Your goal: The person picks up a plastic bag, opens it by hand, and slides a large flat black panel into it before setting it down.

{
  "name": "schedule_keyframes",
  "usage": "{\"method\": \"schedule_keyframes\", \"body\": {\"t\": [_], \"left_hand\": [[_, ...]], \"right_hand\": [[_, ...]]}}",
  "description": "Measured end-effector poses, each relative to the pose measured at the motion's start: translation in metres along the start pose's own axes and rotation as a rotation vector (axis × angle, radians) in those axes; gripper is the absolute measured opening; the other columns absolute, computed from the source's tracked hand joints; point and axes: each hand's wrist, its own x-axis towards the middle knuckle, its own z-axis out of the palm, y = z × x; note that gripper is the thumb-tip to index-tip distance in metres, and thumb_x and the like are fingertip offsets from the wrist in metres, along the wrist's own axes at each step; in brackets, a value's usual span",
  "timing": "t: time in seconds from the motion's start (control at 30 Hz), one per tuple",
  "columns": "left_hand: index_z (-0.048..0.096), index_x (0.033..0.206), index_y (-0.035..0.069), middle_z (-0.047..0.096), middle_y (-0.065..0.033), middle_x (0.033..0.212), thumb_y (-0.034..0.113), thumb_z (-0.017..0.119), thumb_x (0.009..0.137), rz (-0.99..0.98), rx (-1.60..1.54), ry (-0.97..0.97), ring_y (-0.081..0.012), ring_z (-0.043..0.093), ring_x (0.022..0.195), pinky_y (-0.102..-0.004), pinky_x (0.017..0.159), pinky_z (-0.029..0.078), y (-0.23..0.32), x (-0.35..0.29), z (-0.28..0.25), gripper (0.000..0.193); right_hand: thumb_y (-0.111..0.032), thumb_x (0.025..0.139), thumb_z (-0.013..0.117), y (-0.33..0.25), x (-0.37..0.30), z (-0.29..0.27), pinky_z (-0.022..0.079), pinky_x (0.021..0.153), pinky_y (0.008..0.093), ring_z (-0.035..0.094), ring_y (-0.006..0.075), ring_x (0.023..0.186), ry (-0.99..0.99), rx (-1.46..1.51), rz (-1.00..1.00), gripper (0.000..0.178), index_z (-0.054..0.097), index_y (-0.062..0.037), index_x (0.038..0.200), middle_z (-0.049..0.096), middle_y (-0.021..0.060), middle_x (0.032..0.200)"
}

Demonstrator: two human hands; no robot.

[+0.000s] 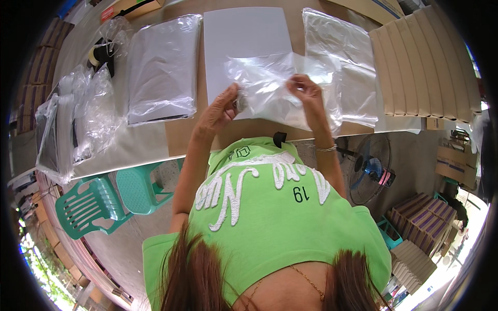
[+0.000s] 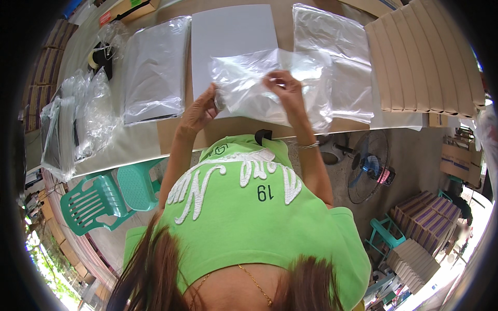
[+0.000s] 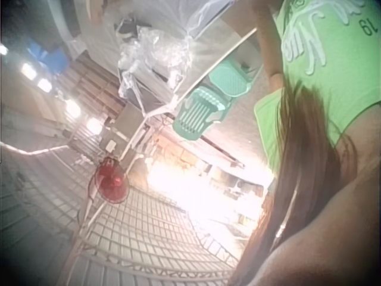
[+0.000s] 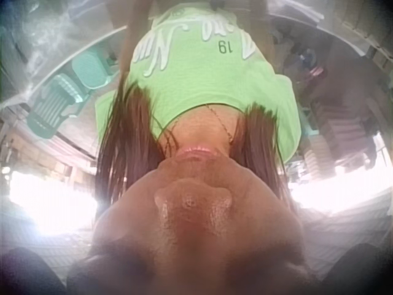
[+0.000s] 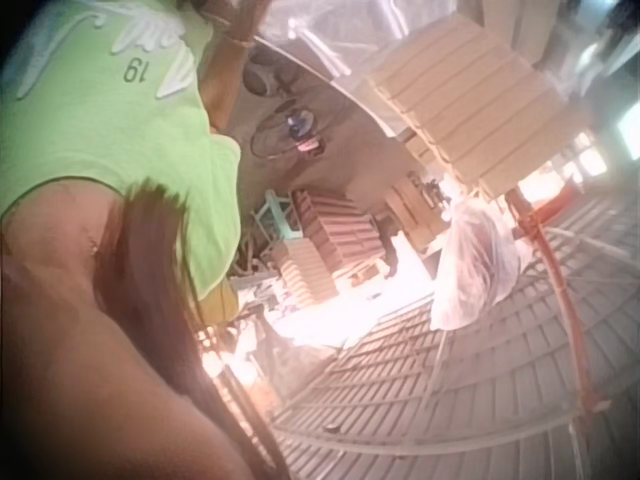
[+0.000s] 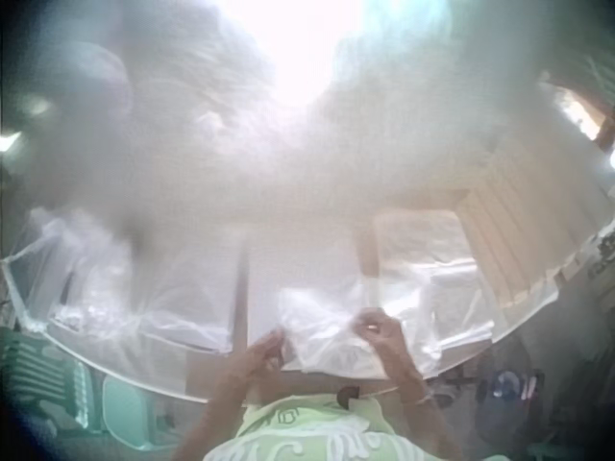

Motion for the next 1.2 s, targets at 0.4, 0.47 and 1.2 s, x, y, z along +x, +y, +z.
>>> {"method": "schedule_keyframes", "body": {"t": [0.4,0.47,1.2], "left_hand": [[0.055,0.098,0.008,0.059,-0.0058,0.099,0.026,0.06,0.085,0.263,-0.035,-0.003,-0.0155,0.057,0.093,-0.0289,0.087,0.05,0.114,-0.024,-0.105,0.023],[0.055,0.1,0.007,0.06,-0.0061,0.1,0.022,0.061,0.086,0.272,0.014,0.036,-0.0155,0.058,0.093,-0.0299,0.087,0.048,0.121,-0.038,-0.095,0.022],[0.059,0.087,0.009,0.059,0.0025,0.083,0.025,0.074,0.075,0.026,0.547,-0.447,-0.0065,0.054,0.079,-0.0219,0.074,0.043,0.054,-0.022,0.061,0.025]], "right_hand": [[-0.005,0.082,0.052,0.021,-0.087,-0.428,0.051,0.065,0.0254,0.059,0.0187,0.077,1.131,0.158,-0.304,0.009,0.057,-0.0029,0.09,0.058,0.0107,0.085],[-0.008,0.082,0.053,-0.019,-0.086,-0.407,0.052,0.068,0.0281,0.06,0.0191,0.081,0.999,0.134,-0.622,0.01,0.057,-0.0032,0.09,0.059,0.0113,0.087],[-0.006,0.077,0.066,-0.093,-0.006,0.024,0.051,0.06,0.0255,0.064,0.0168,0.077,-0.418,-0.356,-0.805,0.018,0.06,-0.0035,0.093,0.063,0.0065,0.088]]}}
